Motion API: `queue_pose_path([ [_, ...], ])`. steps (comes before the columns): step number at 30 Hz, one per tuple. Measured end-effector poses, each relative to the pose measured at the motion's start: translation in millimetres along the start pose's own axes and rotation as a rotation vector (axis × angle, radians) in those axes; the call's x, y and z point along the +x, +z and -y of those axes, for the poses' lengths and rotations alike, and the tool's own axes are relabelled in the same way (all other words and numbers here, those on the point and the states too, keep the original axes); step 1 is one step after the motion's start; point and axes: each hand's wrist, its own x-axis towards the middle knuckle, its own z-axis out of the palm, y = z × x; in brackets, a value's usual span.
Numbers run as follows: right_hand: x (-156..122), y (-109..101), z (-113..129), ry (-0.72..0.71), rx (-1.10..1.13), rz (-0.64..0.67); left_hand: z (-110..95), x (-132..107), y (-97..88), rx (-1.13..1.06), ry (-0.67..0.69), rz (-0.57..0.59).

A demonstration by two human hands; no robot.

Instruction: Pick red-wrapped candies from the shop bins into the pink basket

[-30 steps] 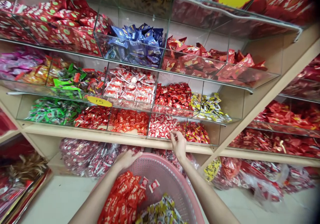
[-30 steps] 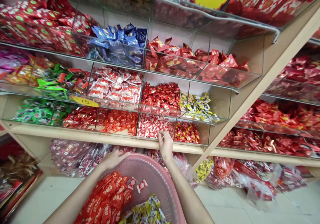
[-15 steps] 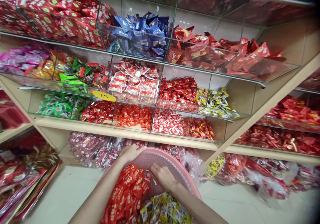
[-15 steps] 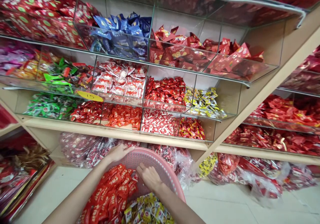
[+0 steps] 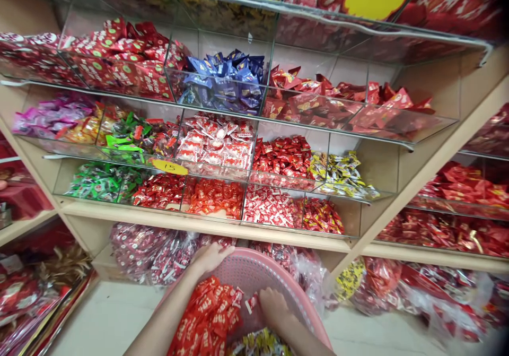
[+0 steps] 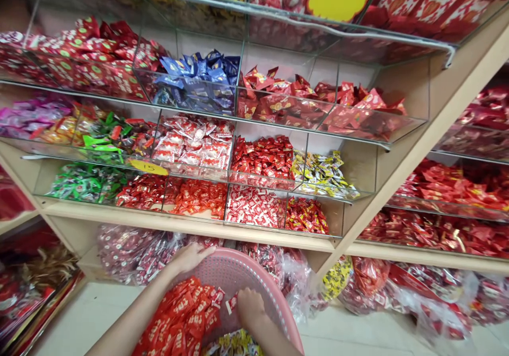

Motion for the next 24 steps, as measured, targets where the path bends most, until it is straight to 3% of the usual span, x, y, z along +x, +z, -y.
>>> queue_pose_path([
  [7, -2.7, 7.4, 9.5, -0.212, 0.231, -0.059, -2.0, -2.5, -1.3, -0.013, 0.031, -0.019],
  [11, -18.3, -7.8, 7.3, -0.218, 0.181, -0.088, -3.9, -7.2, -5.4, 0.002, 0.064, -0.038],
  [15, -40.8, -44.2, -6.6, -0.178, 0.286, -0.321, -9.4, -15.7, -11.5, 0.023, 0.144, -0.085],
  [17, -45.7, -59.6, -20.3, -0.091, 0.31, -0.496, -14.2, -17.6, -11.0, 0.036, 0.164, -0.087],
  [19, -44.3, -66.4, -36.1, 0.044, 0.321, -0.571, -20.2, -16.8, -7.2, 0.049, 0.174, -0.073],
  [22, -36.3, -62.3, -54.6, 0.172, 0.404, -0.429, -31.0, -15.4, -4.6, 0.055, 0.189, -0.039],
  [24, -31.9, -56.4, -59.5, 0.212, 0.435, -0.336, -38.9, -20.0, -15.2, 0.027, 0.194, 0.004],
])
